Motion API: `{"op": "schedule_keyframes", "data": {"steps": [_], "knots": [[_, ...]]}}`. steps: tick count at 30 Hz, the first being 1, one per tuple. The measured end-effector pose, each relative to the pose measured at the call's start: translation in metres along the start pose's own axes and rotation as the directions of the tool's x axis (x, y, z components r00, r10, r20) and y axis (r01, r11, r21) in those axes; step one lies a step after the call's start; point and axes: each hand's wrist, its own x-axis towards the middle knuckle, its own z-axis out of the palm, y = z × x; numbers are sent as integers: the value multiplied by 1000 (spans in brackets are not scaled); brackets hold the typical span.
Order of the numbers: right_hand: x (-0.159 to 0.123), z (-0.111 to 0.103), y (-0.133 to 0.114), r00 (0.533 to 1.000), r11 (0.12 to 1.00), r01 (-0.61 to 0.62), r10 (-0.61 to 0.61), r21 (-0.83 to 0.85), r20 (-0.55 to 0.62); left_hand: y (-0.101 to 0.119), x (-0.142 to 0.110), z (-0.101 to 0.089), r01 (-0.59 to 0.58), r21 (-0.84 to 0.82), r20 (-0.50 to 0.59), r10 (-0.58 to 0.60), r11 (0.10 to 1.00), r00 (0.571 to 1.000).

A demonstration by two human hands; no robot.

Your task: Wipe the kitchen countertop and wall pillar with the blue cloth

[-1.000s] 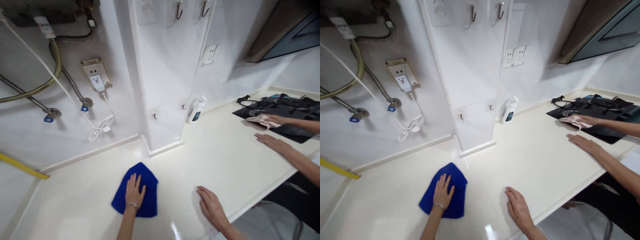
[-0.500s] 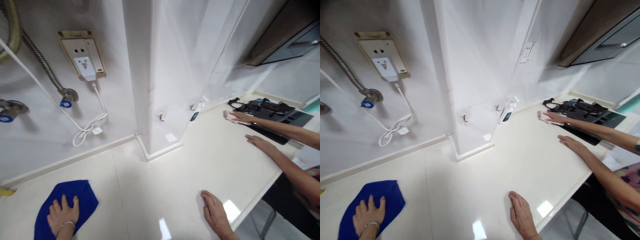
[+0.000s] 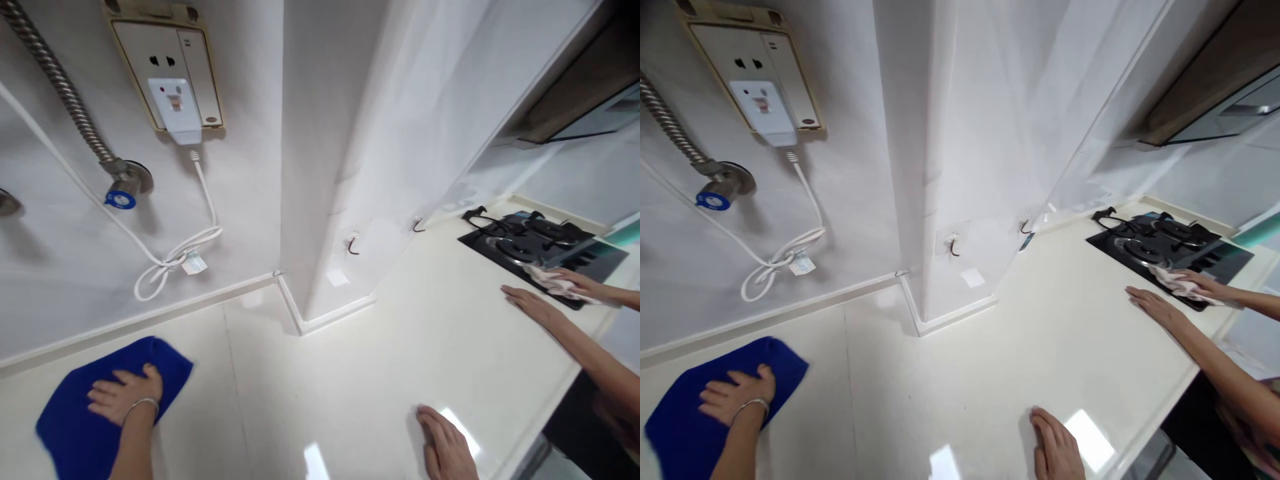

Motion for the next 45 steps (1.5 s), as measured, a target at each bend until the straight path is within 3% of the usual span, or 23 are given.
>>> {"op": "schedule_keyframes", "data": {"steps": [4,8,11,14,18,25,31,34,37,39,41,43,45], "knots": [[0,4,5,999,999,39,-39,-11,-15,54,-55,10,-314,-42,-50,312,949,949],[1,6,3,999,999,43,-43,-17,-27,105,-113,24,-504,-53,-25,503,862,864],[3,3,-2,1000,1000,9,-9,-8,-14,129,-151,27,-612,-68,53,615,788,787],[7,-2,-10,999,999,-33,32,20,11,139,-188,25,-707,-86,111,712,702,694],[12,-7,-16,997,996,-70,68,58,28,130,-239,21,-788,-98,122,793,608,597],[13,-6,-20,994,992,-105,102,65,45,82,-317,23,-867,-92,31,872,490,489],[14,-7,-21,993,991,-117,115,63,42,48,-381,22,-902,-135,59,912,410,406],[10,-6,-20,993,991,-115,113,61,37,36,-401,17,-919,-158,104,932,361,348],[7,-2,-18,993,990,-118,117,83,21,20,-400,7,-929,-184,144,944,320,297],[6,-1,-16,993,988,-117,116,100,17,6,-387,1,-928,-185,152,942,325,300],[5,-1,-15,994,988,-108,107,108,22,-14,-368,-6,-915,-159,148,926,370,348],[4,-1,-13,995,989,-99,96,109,31,-39,-343,-13,-885,-114,140,889,452,437],[3,-1,-13,996,989,-90,87,115,32,-70,-312,-20,-823,-58,128,822,564,555]]}}
